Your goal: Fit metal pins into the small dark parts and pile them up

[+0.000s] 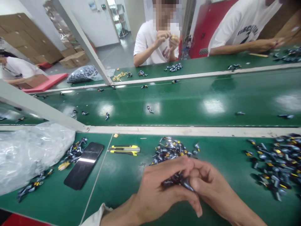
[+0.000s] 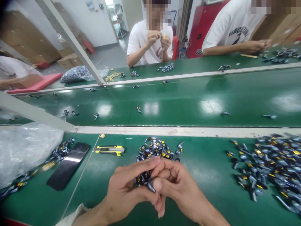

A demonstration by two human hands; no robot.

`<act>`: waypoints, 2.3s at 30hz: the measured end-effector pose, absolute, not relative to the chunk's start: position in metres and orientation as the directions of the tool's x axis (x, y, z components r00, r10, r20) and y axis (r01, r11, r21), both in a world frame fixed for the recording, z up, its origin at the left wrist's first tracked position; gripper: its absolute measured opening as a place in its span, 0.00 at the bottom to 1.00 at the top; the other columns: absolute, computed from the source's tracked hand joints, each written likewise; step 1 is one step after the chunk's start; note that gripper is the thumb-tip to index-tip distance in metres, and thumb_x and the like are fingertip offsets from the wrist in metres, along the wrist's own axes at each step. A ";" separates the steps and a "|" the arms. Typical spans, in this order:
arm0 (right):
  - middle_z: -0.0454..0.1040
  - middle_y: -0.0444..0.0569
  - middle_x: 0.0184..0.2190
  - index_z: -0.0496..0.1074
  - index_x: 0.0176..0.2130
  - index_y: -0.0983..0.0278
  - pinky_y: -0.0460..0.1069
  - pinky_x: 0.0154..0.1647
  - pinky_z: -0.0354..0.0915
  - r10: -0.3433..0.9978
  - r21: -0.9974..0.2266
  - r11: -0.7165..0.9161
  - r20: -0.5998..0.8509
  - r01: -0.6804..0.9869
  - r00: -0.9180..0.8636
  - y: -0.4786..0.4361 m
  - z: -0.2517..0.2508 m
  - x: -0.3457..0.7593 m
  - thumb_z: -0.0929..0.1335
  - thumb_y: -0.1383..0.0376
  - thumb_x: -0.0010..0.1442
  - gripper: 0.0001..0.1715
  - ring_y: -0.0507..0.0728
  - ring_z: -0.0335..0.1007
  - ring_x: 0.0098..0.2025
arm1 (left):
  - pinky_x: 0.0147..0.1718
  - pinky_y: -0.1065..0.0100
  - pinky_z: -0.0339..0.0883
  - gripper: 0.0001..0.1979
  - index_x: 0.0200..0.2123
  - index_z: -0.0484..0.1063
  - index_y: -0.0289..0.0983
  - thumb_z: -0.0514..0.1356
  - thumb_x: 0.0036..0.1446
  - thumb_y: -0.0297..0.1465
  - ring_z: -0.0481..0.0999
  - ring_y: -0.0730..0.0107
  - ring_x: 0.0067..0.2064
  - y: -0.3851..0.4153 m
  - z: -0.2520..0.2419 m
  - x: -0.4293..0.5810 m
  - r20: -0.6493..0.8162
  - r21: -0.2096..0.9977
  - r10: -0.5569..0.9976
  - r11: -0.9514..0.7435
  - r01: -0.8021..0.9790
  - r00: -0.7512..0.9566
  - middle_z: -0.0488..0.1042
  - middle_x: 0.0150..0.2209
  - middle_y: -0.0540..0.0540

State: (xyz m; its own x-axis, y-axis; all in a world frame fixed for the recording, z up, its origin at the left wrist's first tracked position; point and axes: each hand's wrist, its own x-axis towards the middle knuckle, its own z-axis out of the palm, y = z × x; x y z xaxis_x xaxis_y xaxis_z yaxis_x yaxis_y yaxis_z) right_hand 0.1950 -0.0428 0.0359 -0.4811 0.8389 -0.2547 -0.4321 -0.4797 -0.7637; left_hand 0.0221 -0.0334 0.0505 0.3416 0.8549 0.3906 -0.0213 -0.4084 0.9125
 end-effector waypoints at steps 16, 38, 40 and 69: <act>0.59 0.36 0.15 0.66 0.31 0.62 0.41 0.15 0.48 0.933 -0.913 -0.231 -0.110 -0.336 -0.343 -0.062 0.017 0.168 0.60 0.46 0.72 0.27 0.45 0.50 0.13 | 0.53 0.64 0.78 0.21 0.53 0.79 0.42 0.68 0.58 0.21 0.83 0.60 0.52 -0.042 0.030 0.028 0.508 0.860 0.848 -0.508 -0.046 0.147 0.83 0.50 0.42; 0.63 0.40 0.19 0.60 0.24 0.61 0.46 0.28 0.61 0.918 -0.971 0.222 0.177 0.092 -0.355 -0.071 0.030 0.190 0.54 0.56 0.76 0.30 0.51 0.58 0.23 | 0.67 0.55 0.60 0.29 0.59 0.75 0.43 0.74 0.52 0.32 0.69 0.55 0.66 -0.044 0.034 0.032 0.133 0.861 0.774 0.219 -0.459 0.619 0.77 0.59 0.41; 0.67 0.42 0.20 0.64 0.25 0.61 0.46 0.32 0.64 0.894 -0.959 0.265 0.207 0.097 -0.398 -0.071 0.035 0.190 0.54 0.57 0.76 0.30 0.52 0.62 0.24 | 0.69 0.55 0.57 0.32 0.58 0.76 0.44 0.76 0.49 0.29 0.72 0.55 0.64 -0.046 0.033 0.034 0.232 0.880 0.787 0.081 -0.468 0.572 0.78 0.57 0.43; 0.78 0.51 0.50 0.76 0.49 0.65 0.59 0.53 0.72 0.893 -0.465 0.432 0.100 0.773 -0.439 0.138 0.000 0.199 0.68 0.66 0.70 0.10 0.59 0.76 0.50 | 0.47 0.63 0.73 0.11 0.46 0.80 0.36 0.59 0.66 0.32 0.81 0.63 0.42 0.010 0.003 0.003 0.107 0.953 0.994 -0.093 0.287 -0.031 0.83 0.42 0.43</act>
